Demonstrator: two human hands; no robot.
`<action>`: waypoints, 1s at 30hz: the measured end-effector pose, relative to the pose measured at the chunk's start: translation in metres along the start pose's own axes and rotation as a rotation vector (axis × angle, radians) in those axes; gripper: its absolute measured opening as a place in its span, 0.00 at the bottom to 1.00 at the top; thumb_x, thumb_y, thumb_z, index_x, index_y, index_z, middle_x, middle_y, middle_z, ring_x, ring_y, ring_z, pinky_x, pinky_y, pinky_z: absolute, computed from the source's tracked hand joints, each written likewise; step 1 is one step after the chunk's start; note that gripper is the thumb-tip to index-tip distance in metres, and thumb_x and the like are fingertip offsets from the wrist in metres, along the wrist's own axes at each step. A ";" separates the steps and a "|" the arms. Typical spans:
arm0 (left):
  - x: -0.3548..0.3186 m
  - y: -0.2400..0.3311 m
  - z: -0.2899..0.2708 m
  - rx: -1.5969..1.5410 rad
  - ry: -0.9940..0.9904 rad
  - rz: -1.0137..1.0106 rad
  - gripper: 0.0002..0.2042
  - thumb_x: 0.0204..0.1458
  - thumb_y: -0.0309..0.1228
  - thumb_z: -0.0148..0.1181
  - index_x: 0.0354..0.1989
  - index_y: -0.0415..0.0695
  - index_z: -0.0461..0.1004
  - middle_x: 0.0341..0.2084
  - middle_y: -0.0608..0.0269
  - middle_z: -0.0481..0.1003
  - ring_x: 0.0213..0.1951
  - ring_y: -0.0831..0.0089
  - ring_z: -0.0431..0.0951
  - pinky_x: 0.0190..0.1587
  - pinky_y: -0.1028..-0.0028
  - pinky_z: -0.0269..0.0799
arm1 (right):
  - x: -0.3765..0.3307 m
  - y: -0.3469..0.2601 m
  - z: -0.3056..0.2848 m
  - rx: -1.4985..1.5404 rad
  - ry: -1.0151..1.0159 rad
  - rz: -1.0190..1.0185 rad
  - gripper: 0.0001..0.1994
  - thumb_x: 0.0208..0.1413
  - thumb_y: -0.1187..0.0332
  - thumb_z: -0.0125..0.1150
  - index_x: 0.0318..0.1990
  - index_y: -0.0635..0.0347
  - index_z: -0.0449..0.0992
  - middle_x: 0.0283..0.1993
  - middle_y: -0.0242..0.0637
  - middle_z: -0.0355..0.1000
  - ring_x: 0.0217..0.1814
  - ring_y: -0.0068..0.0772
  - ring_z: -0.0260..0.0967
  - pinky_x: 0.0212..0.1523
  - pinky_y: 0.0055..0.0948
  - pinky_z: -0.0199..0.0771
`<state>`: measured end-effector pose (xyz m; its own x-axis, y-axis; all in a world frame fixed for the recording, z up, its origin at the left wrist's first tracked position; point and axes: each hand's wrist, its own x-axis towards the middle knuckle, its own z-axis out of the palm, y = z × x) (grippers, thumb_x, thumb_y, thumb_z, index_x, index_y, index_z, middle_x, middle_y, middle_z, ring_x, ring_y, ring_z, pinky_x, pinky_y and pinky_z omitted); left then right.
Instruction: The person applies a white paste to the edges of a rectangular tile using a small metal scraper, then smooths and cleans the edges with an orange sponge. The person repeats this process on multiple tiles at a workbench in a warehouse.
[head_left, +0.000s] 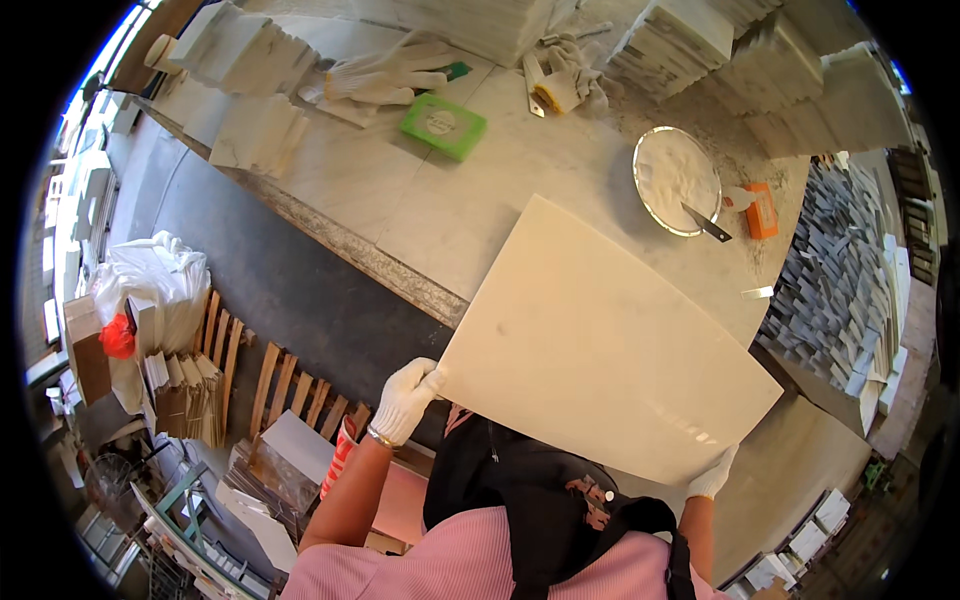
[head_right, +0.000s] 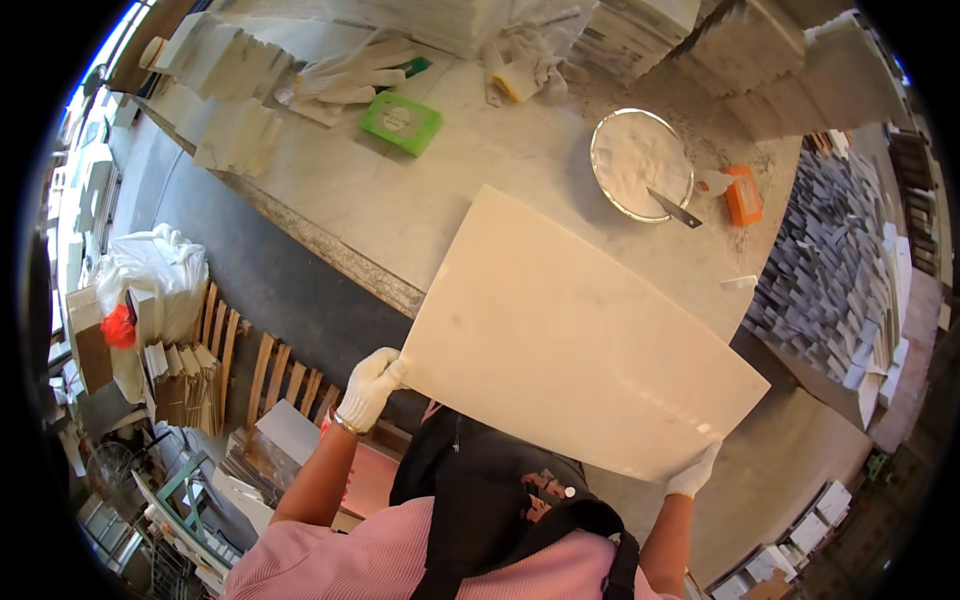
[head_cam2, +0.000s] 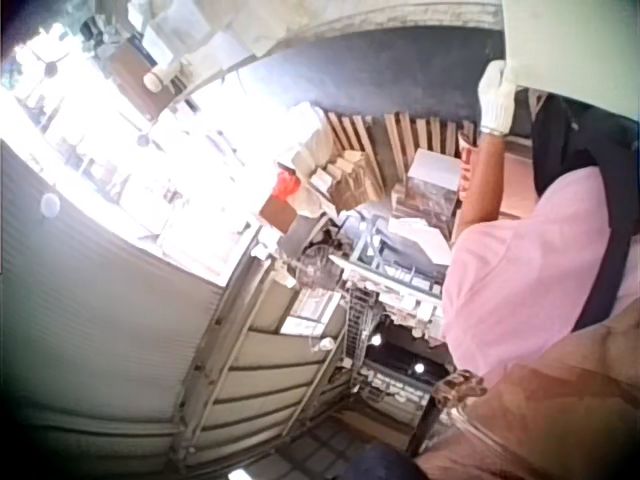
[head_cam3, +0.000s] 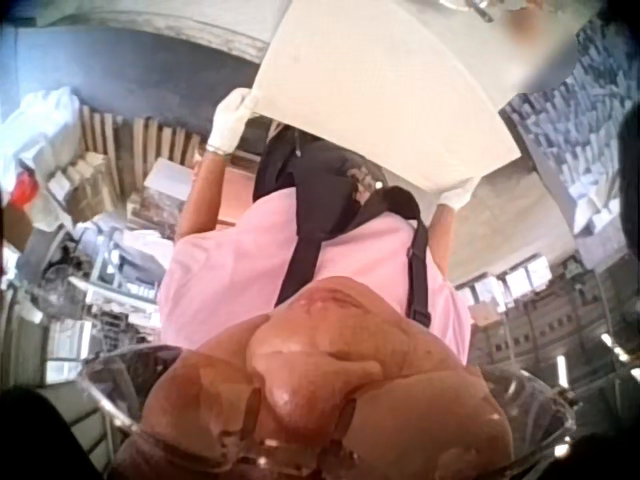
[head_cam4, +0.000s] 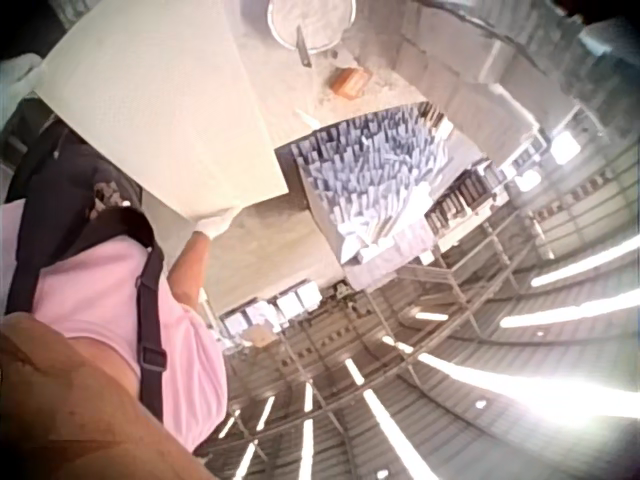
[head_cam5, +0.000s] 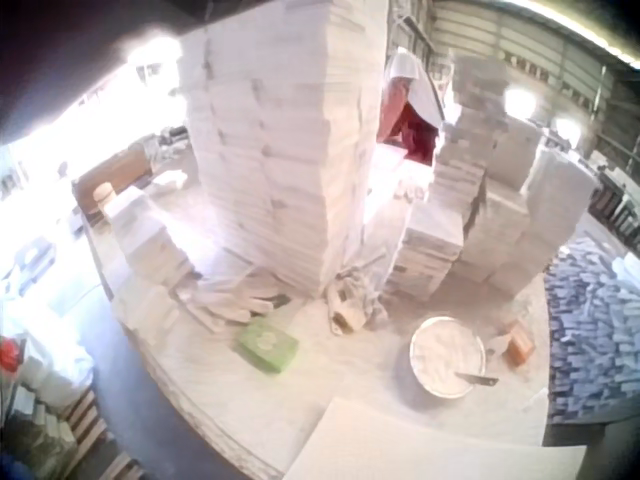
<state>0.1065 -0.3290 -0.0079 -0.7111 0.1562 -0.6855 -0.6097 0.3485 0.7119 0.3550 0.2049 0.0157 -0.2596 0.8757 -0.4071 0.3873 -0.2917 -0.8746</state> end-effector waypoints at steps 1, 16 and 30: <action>0.001 0.006 -0.002 0.093 0.007 0.011 0.14 0.63 0.39 0.58 0.40 0.38 0.78 0.29 0.60 0.78 0.33 0.74 0.78 0.40 0.73 0.74 | 0.003 0.003 -0.005 0.000 0.001 0.010 0.34 0.72 0.47 0.47 0.72 0.68 0.59 0.75 0.42 0.58 0.75 0.39 0.56 0.74 0.35 0.53; 0.043 0.116 0.003 0.287 0.379 0.483 0.18 0.54 0.32 0.68 0.51 0.37 0.76 0.39 0.55 0.81 0.40 0.65 0.82 0.47 0.67 0.77 | 0.005 0.009 -0.009 0.005 0.040 0.000 0.33 0.73 0.49 0.45 0.72 0.69 0.59 0.75 0.40 0.59 0.74 0.37 0.58 0.73 0.33 0.55; 0.123 0.192 0.038 0.396 0.058 0.437 0.18 0.60 0.42 0.58 0.30 0.37 0.69 0.21 0.56 0.66 0.26 0.69 0.66 0.32 0.65 0.65 | 0.011 0.019 -0.019 0.037 0.021 0.021 0.36 0.70 0.42 0.47 0.69 0.66 0.64 0.70 0.40 0.64 0.69 0.38 0.63 0.69 0.35 0.63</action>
<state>-0.0853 -0.2080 0.0384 -0.8919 0.3159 -0.3236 -0.0865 0.5832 0.8077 0.3769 0.2159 -0.0004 -0.2330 0.8771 -0.4200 0.3590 -0.3238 -0.8754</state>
